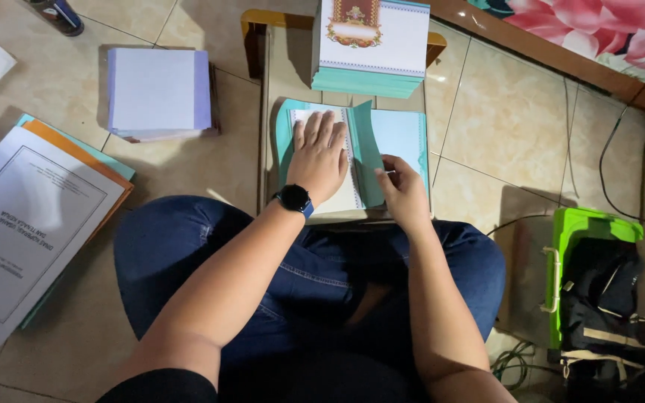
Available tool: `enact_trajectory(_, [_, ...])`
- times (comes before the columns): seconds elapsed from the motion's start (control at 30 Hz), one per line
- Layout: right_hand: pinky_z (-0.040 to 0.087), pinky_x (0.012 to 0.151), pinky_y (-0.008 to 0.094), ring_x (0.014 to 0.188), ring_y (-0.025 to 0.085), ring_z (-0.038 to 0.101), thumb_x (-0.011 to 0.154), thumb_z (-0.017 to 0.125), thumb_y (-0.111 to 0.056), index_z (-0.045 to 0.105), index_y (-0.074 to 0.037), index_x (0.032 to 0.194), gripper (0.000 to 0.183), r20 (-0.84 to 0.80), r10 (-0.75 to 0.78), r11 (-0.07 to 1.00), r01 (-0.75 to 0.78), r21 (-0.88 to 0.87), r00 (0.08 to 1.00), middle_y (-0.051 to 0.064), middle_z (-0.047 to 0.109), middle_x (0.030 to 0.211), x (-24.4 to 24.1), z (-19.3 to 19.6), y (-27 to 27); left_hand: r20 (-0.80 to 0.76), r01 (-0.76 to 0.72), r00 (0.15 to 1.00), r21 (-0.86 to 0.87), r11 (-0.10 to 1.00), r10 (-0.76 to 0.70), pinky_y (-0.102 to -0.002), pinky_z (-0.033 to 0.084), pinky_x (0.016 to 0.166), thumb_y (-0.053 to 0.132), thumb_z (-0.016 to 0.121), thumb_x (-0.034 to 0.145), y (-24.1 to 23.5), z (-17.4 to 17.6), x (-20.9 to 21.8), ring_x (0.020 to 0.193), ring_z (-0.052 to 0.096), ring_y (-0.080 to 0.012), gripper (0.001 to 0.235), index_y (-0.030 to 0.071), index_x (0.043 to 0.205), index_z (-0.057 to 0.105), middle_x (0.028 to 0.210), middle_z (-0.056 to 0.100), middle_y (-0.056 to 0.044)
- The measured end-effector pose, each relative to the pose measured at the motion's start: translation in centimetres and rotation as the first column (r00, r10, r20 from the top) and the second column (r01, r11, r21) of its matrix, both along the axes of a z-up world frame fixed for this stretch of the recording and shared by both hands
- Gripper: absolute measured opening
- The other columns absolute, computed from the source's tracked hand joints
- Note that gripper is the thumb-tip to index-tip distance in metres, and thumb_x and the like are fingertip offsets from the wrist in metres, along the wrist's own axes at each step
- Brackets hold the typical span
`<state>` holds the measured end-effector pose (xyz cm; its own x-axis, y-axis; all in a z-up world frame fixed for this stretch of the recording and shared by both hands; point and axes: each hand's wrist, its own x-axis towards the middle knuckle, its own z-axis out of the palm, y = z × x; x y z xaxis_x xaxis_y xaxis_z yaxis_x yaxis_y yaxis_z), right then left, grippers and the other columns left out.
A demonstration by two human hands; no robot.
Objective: The person sits on the floor and repeatedly inserts a light blue cover sheet into a notebook spine, then presses the cover flat. They continue this process with multiple notebooks, stacking completed units on a small stool.
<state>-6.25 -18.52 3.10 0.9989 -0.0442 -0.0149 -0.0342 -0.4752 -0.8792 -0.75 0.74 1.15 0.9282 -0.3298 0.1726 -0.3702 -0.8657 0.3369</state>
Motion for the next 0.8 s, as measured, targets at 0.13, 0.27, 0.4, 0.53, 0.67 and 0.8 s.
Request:
enact_trajectory(0.13, [0.051,0.097,0.050,0.112,0.034,0.068,0.111,0.045,-0.014,0.069,-0.004,0.130,0.032,0.058,0.110,0.991,-0.106,-0.076,0.992,0.022,0.073,0.115,-0.4,0.2,0.0,-0.082,-0.011,0.997,0.008,1.000,0.012,-0.057,0.007,0.125,0.023,0.035,0.105,0.0,1.5,-0.2,0.155,0.022,-0.0349,0.048,0.009,0.151,0.039,0.164,0.030,-0.017])
enact_trajectory(0.27, [0.054,0.095,0.043,0.110,0.036,0.069,0.097,0.059,0.000,0.077,-0.009,0.114,0.026,0.278,0.279,0.939,-0.201,-0.280,0.919,0.012,0.076,0.114,0.0,0.5,0.9,-0.130,-0.035,0.991,-0.108,0.994,0.021,-0.058,0.009,0.125,0.026,0.029,0.107,-0.3,-0.3,0.8,0.154,0.026,-0.0363,0.056,0.005,0.159,0.023,0.165,0.029,-0.020])
enact_trajectory(0.4, [0.052,0.097,0.049,0.123,0.037,0.062,0.091,0.068,-0.006,0.076,-0.009,0.120,0.030,0.359,0.434,0.800,-0.170,-0.576,0.826,0.010,0.072,0.128,0.7,0.0,1.2,0.017,-0.013,1.000,-0.045,0.999,0.014,-0.062,0.011,0.123,0.030,0.035,0.111,0.0,-0.3,0.4,0.153,0.024,-0.0437,0.054,0.004,0.158,0.032,0.166,0.024,-0.024])
enact_trajectory(0.53, [0.047,0.106,0.047,0.138,0.033,0.054,0.094,0.064,-0.010,0.063,-0.012,0.144,0.050,0.292,0.515,0.636,-0.131,-0.760,0.806,0.008,0.063,0.146,1.2,-0.5,1.5,-0.037,-0.020,0.999,-0.004,1.000,0.020,-0.061,0.006,0.124,0.029,0.040,0.105,-0.3,-0.8,0.4,0.155,0.019,-0.0389,0.056,0.002,0.154,0.039,0.166,0.029,-0.018])
enact_trajectory(0.67, [0.038,0.116,0.047,0.146,0.029,0.046,0.102,0.053,-0.019,0.049,-0.016,0.157,0.055,0.203,0.554,0.472,-0.104,-0.875,0.807,0.006,0.050,0.159,3.8,-1.5,1.4,-0.154,-0.009,0.988,0.028,1.000,0.013,-0.059,0.002,0.125,0.029,0.036,0.103,-0.1,0.4,0.2,0.156,0.015,-0.0332,0.059,0.005,0.156,0.036,0.167,0.030,-0.010])
enact_trajectory(0.8, [0.035,0.118,0.048,0.148,0.032,0.043,0.105,0.047,-0.017,0.042,-0.014,0.161,0.057,0.172,0.586,0.403,-0.100,-0.910,0.792,0.008,0.045,0.163,8.0,-2.7,1.2,-0.198,0.001,0.980,0.026,1.000,0.004,-0.058,0.001,0.125,0.030,0.035,0.103,-0.2,0.5,0.4,0.157,0.012,-0.0328,0.061,0.005,0.159,0.032,0.169,0.027,-0.008])
